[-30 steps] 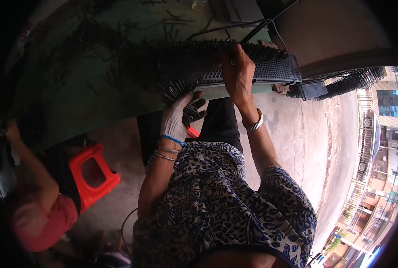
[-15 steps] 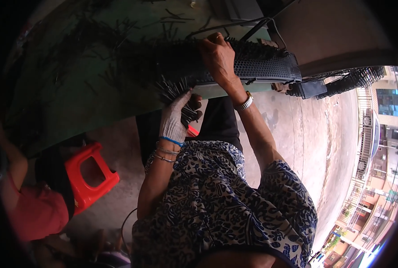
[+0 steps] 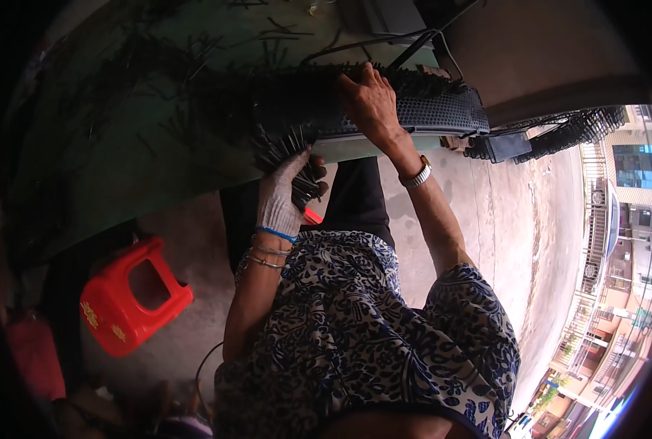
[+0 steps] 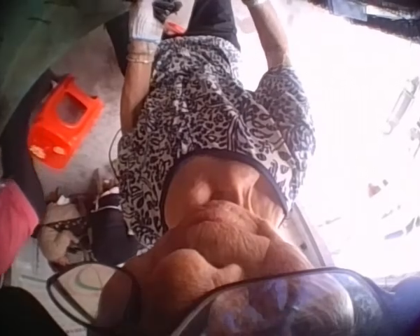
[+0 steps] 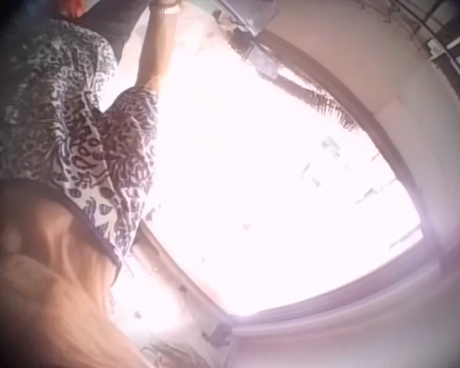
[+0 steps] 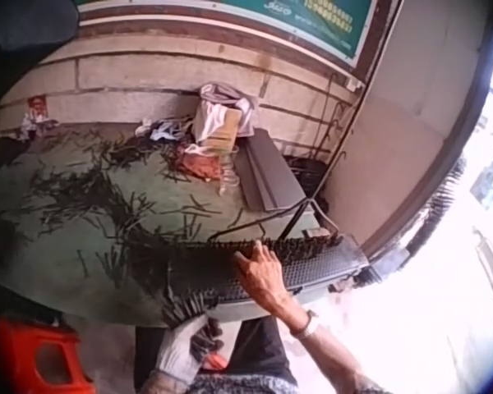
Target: Inserting small black rod-like components into a perforated tray on a workbench.
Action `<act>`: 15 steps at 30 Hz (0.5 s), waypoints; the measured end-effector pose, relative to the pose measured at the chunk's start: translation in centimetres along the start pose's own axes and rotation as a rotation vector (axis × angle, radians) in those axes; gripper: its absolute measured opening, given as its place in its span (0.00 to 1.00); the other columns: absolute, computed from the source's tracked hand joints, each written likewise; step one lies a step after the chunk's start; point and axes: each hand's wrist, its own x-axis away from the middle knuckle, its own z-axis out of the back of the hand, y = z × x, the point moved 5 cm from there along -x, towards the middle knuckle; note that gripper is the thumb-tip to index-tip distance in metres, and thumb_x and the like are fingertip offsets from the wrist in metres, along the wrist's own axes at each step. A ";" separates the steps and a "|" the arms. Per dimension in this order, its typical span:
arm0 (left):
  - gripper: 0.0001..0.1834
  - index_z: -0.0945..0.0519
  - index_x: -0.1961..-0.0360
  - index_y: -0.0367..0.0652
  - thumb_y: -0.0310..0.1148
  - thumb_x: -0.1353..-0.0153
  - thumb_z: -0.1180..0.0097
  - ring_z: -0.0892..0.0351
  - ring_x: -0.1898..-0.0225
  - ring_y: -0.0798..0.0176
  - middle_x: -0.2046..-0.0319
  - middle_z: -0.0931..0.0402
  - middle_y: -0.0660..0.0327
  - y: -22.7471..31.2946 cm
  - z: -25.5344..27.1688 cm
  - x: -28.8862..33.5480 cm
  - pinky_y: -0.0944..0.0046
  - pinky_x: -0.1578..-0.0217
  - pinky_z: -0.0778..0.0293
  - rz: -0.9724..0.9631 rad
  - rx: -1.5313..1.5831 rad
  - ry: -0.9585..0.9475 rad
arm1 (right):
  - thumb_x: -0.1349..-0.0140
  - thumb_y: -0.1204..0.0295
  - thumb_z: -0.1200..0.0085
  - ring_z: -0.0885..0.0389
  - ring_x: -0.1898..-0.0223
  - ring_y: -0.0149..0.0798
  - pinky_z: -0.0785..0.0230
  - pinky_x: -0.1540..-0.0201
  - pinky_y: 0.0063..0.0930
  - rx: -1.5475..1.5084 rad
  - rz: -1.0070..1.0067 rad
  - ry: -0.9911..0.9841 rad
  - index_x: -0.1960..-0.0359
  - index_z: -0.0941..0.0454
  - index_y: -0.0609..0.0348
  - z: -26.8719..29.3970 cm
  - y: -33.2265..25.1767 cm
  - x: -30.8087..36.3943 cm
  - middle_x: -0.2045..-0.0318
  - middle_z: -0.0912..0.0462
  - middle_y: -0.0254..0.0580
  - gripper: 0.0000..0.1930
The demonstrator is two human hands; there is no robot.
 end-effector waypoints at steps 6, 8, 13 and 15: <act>0.11 0.20 0.58 0.38 0.34 0.35 0.45 0.20 0.69 0.63 0.68 0.20 0.58 -0.1 0.2 0.3 0.63 0.75 0.22 0.014 0.011 0.022 | 0.42 0.70 0.46 0.23 0.60 0.52 0.29 0.59 0.42 -0.014 0.018 -0.040 0.60 0.23 0.51 -1.3 0.5 -1.2 0.59 0.27 0.54 0.08; 0.11 0.20 0.58 0.38 0.34 0.35 0.46 0.20 0.68 0.62 0.68 0.20 0.58 0.1 0.3 0.5 0.63 0.74 0.22 0.006 0.001 0.056 | 0.42 0.70 0.47 0.22 0.62 0.52 0.27 0.60 0.43 -0.100 -0.037 -0.108 0.61 0.23 0.52 -1.9 1.0 -1.3 0.57 0.27 0.53 0.08; 0.11 0.20 0.58 0.39 0.34 0.35 0.45 0.20 0.68 0.63 0.68 0.20 0.58 -0.1 0.4 0.5 0.63 0.73 0.22 0.013 0.014 0.051 | 0.43 0.72 0.45 0.19 0.64 0.49 0.24 0.62 0.38 -0.343 -0.170 -0.009 0.61 0.23 0.57 -1.4 1.8 -1.1 0.57 0.27 0.50 0.09; 0.10 0.19 0.58 0.39 0.34 0.35 0.46 0.19 0.67 0.64 0.68 0.19 0.58 -0.3 0.6 0.5 0.63 0.73 0.22 0.018 -0.005 0.054 | 0.43 0.72 0.45 0.19 0.65 0.48 0.24 0.64 0.36 -0.376 -0.173 0.077 0.61 0.23 0.58 -0.7 1.7 -1.1 0.58 0.26 0.49 0.09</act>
